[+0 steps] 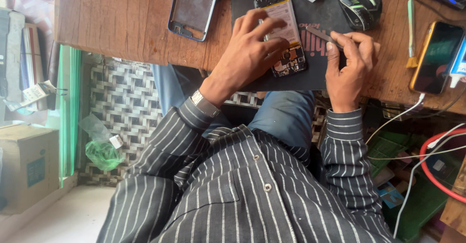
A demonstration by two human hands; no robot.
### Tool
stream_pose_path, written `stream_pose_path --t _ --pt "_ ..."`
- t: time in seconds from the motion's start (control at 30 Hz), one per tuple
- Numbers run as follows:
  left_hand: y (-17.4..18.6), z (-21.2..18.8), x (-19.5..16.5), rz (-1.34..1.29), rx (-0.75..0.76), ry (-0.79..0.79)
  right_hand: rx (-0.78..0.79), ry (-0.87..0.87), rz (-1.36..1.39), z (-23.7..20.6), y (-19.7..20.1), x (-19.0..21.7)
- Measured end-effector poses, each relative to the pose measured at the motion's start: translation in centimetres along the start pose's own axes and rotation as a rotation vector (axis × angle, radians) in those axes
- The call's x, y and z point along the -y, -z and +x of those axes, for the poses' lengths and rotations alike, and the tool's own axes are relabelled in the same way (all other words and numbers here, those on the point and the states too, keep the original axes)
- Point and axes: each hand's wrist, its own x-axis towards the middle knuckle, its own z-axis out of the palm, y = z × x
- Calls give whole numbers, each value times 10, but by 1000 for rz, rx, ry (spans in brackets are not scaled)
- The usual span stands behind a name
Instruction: The person uses tweezers to manipulate small components on a disassembled smartphone motherboard. They open a drawer to retrieve a small part, then continue adjusting internal connections and components on the phone.
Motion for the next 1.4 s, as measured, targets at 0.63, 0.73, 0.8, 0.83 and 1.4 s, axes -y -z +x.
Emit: stream_pose_path --t 0.63,0.73,0.8,0.83,1.4 --pt "1 15 -10 183 234 -114 -66 28 -15 -1 -14 4" --pt "-1 12 -14 192 254 -135 -65 7 20 0 -14 5" --pt "-2 12 -15 217 278 -151 -64 12 -1 0 -14 5" --pt "-2 11 -15 229 289 -160 -64 14 -12 0 -14 5" --pt "-11 7 -4 249 370 -243 -65 13 4 2 -13 8"
